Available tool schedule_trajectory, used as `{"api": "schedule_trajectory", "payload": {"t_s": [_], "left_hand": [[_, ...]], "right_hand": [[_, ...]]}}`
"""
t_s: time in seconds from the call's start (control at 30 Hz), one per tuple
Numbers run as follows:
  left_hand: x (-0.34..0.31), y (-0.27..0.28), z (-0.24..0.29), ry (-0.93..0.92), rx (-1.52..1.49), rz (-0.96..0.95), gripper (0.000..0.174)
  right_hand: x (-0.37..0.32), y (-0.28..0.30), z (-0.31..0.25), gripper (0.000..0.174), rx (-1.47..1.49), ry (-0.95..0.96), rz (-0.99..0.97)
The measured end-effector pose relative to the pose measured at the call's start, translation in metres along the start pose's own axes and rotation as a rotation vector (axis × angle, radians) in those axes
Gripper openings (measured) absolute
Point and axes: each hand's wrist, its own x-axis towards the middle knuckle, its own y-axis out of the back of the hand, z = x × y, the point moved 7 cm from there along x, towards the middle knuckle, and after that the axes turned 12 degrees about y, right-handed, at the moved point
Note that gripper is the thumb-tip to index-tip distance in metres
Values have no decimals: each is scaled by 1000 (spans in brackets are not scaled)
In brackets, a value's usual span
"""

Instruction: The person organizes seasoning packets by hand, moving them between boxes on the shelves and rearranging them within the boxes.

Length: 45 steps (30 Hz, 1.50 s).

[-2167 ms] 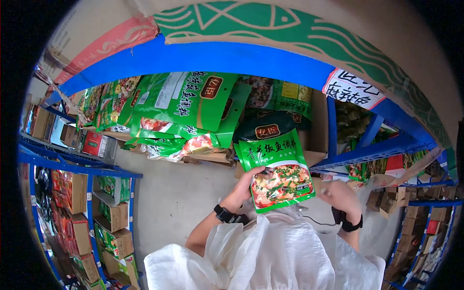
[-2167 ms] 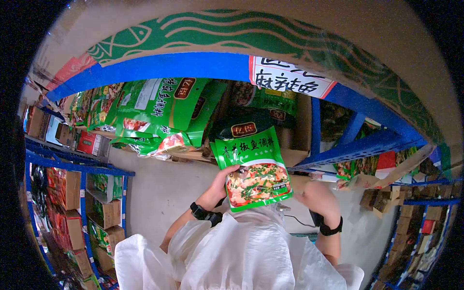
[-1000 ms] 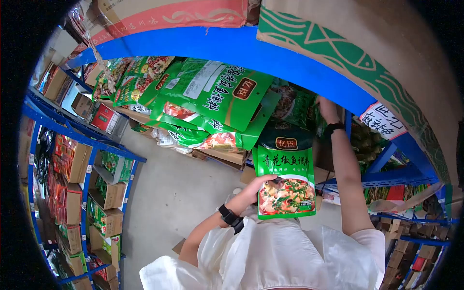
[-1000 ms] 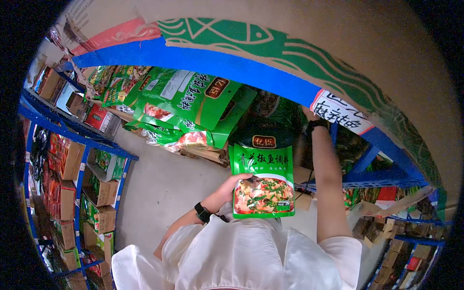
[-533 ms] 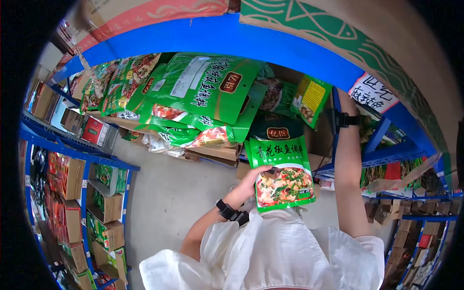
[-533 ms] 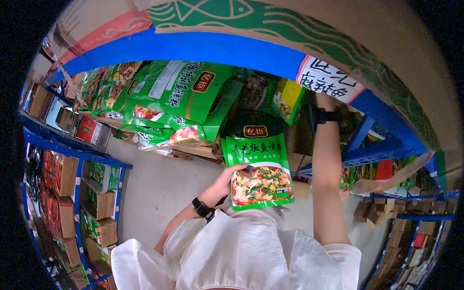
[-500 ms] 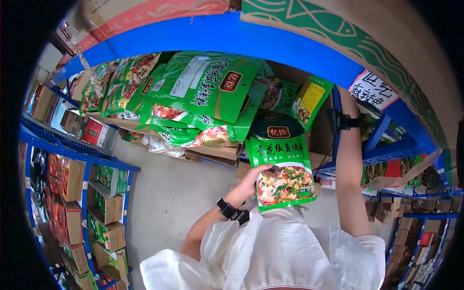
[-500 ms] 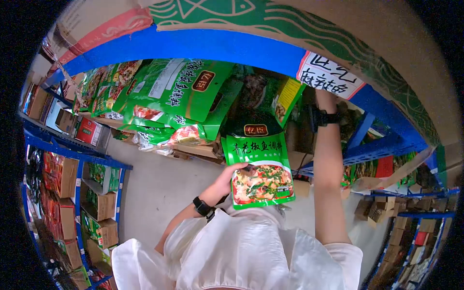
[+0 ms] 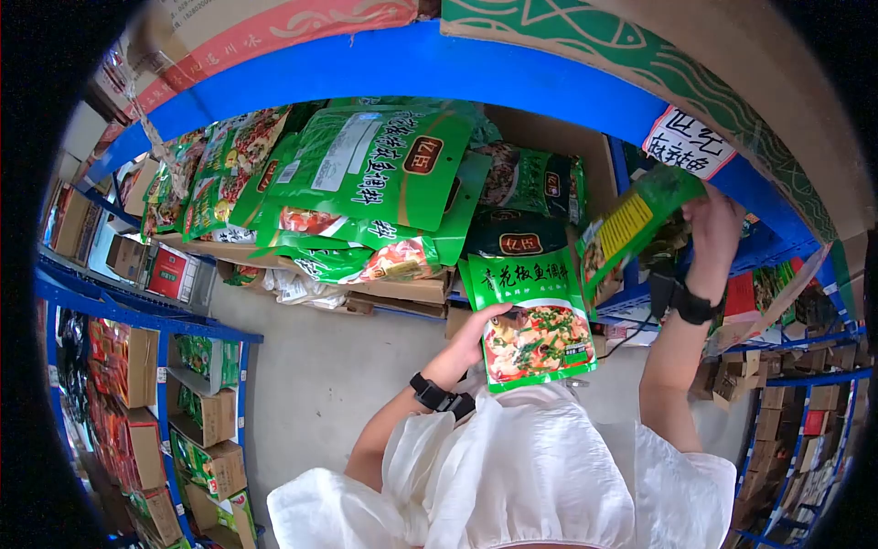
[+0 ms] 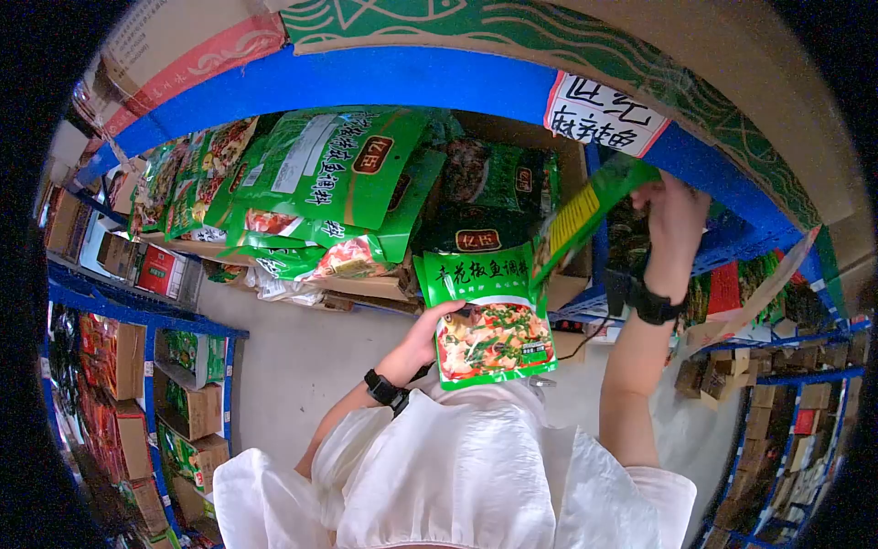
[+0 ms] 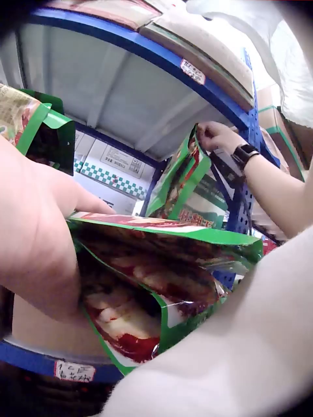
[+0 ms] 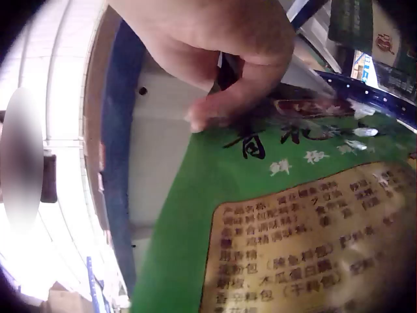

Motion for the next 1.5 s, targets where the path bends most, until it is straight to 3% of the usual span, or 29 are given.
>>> {"api": "schedule_trajectory", "payload": {"t_s": [0.07,0.17,0.23,0.27,0.37,0.47,0.5,0.6,0.73,0.93,1.03,1.07,1.37,1.5], "left_hand": [[1,0,1,-13,14,-14,25],[1,-1,2,-14,23,-44,25],[1,-3,0,15,-8,-63,25],[2,-1,-2,50,-25,-60,32],[-5,8,6,-87,107,35,33],[-3,18,15,-257,156,85,31],[-3,19,19,-294,186,90,30],[17,44,11,-174,188,33,34],[18,41,5,-116,46,1,38],[-4,12,5,-81,-119,-65,47],[-3,11,9,-217,183,-12,45],[-5,6,8,-179,146,-23,42],[-8,0,14,-213,133,66,37],[-11,-2,16,-258,160,95,35]], "right_hand": [[-3,12,-3,23,113,-16,-18],[-35,3,10,23,-79,-261,-28],[-76,-44,33,25,158,-482,-312],[-96,-66,43,25,189,-602,-394],[-153,-107,80,29,354,-894,-568],[-185,-119,102,28,418,-986,-540],[-188,-119,112,27,442,-993,-501],[-190,-121,140,24,519,-981,-372],[-201,-136,140,27,489,-969,-280],[-211,-138,152,30,447,-898,-326],[-206,-141,152,34,406,-923,-361],[-205,-142,150,34,382,-928,-377],[-204,-151,152,36,343,-898,-788],[-203,-147,128,41,126,-499,-1241]]}}
